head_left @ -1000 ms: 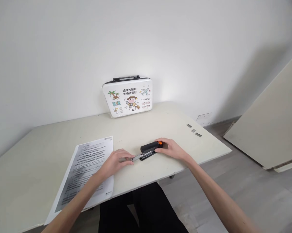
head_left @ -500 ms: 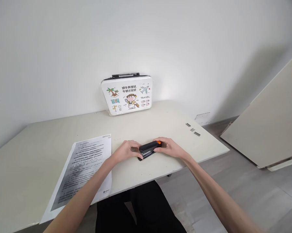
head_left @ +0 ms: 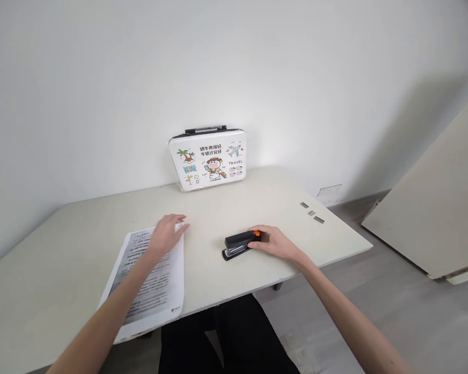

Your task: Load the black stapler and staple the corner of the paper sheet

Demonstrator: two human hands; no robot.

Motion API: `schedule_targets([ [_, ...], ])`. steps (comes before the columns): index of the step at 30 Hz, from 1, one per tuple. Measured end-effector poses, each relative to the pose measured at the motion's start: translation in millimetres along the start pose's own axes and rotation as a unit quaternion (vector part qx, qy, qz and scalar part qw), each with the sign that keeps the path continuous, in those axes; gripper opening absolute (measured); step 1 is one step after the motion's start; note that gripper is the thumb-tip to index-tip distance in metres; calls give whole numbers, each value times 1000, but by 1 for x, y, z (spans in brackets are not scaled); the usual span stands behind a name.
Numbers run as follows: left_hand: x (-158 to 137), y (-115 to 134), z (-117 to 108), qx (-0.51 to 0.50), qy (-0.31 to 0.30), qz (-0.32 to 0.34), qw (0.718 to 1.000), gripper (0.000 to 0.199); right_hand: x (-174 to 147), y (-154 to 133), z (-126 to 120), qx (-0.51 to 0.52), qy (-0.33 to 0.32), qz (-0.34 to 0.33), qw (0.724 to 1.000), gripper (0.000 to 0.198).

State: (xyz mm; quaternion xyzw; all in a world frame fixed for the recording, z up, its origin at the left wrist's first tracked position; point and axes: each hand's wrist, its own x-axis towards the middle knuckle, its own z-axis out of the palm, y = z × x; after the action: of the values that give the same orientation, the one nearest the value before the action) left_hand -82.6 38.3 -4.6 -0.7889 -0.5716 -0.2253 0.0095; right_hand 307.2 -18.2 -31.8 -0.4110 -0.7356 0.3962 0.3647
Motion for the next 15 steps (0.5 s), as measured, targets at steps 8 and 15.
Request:
schedule_targets([
  [8,-14,-57,4,156,51,-81,983,47,0,-2,0,5,-1,3,1000,33],
  [15,-23,-13,29,12,55,-33,998,37,0,0,2,1,3,6,1000,34],
])
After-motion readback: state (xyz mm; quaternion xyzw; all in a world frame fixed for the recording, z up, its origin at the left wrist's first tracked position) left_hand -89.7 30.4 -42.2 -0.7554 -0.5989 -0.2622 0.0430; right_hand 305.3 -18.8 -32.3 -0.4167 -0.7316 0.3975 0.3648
